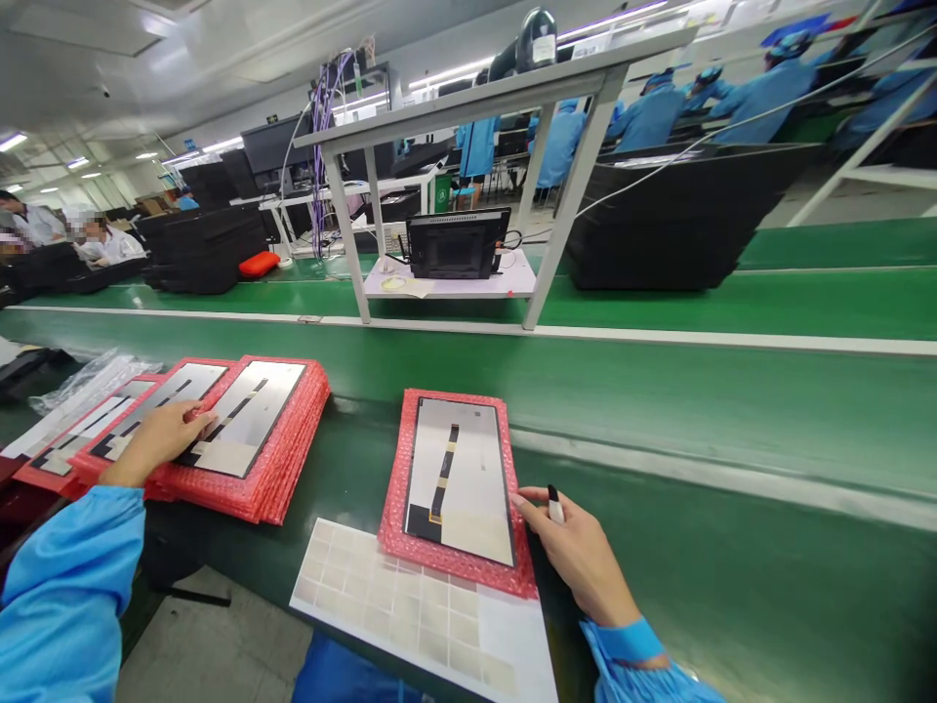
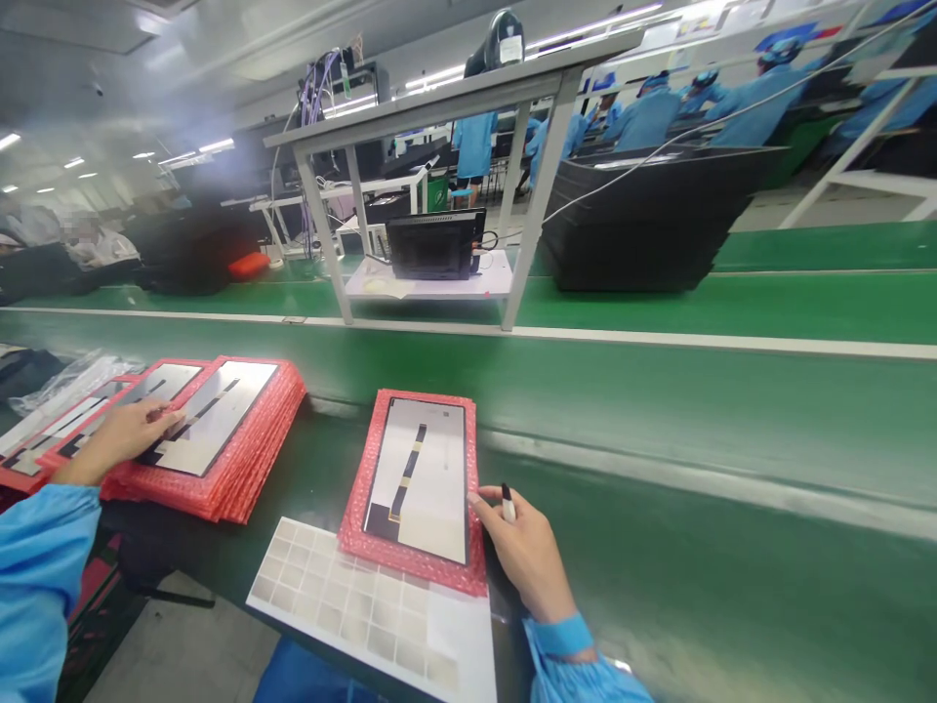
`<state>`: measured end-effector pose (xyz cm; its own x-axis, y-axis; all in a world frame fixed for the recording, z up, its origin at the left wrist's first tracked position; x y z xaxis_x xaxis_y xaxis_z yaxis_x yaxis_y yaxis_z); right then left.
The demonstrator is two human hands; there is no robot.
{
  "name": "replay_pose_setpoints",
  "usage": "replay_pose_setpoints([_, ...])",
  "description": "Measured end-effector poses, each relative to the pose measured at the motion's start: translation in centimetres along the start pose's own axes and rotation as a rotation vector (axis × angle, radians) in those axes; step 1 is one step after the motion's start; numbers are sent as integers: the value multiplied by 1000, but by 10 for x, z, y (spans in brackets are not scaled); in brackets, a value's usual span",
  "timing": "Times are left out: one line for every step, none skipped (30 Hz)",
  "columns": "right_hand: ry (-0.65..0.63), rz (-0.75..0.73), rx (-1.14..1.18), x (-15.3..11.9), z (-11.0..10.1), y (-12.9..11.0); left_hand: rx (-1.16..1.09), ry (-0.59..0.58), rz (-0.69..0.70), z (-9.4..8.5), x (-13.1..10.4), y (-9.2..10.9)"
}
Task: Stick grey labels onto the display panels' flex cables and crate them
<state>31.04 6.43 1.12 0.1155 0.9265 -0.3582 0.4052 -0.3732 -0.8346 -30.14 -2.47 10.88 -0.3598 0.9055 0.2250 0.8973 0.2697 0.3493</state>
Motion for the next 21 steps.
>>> replay_pose_setpoints([1,-1,-2,1,0,1,37,15,-3,4,-4,-2])
replay_pose_setpoints([4,-3,-5,2,0,2,63,38,-10,8,-9,-3])
replay_pose_setpoints([5,-4,-8,3,1,3,75,57,-21,11,-13,-6])
replay_pose_setpoints([9,-6,-12,4,1,4,74,73,-37,15,-17,-8])
replay_pose_setpoints([12,-10,-18,4,1,5,63,87,-57,17,-20,-11])
replay_pose_setpoints([15,-14,-23,5,0,6,46,102,-80,19,-23,-15])
replay_pose_setpoints([18,-20,-28,5,0,6,25,118,-103,21,-25,-17])
replay_pose_setpoints([23,-24,-32,5,0,6,5,136,-121,22,-27,-20])
replay_pose_setpoints([28,-29,-36,4,-1,6,-12,155,-135,22,-28,-21])
replay_pose_setpoints([32,-32,-39,4,-1,5,-23,179,-144,22,-30,-22])
replay_pose_setpoints([37,-34,-41,4,-2,5,-27,209,-149,22,-31,-21])
replay_pose_setpoints([43,-39,-42,4,-2,4,-23,247,-150,22,-33,-19])
replay_pose_setpoints([48,-47,-44,4,-2,4,-14,291,-145,21,-35,-17])
replay_pose_setpoints([54,-57,-46,4,-3,3,-1,345,-137,20,-39,-14])
replay_pose_setpoints([61,-66,-50,4,-3,3,15,405,-128,20,-43,-10])
replay_pose_setpoints([69,-72,-56,5,-4,3,30,465,-120,19,-48,-7])
replay_pose_setpoints([75,-73,-64,6,-4,3,42,523,-121,19,-54,-4])
replay_pose_setpoints([77,-68,-74,7,-5,4,53,583,-128,19,-62,-1])
replay_pose_setpoints([79,-61,-82,8,-5,5,64,654,-134,19,-70,3])
replay_pose_setpoints([77,-59,-87,9,-6,6,81,735,-129,20,-80,7])
replay_pose_setpoints([74,-70,-82,10,-6,8,106,822,-102,21,-91,13])
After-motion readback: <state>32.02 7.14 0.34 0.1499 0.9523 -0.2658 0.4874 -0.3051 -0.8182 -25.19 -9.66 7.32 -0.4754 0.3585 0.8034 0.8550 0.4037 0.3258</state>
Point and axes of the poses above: each hand's wrist, its own x-axis towards the middle knuckle, its own z-axis out of the palm, y = z × x, the point moved 2 cm from there along x, towards the middle knuckle, and after that the axes turned 10 degrees about z, right-handed, at the moved point
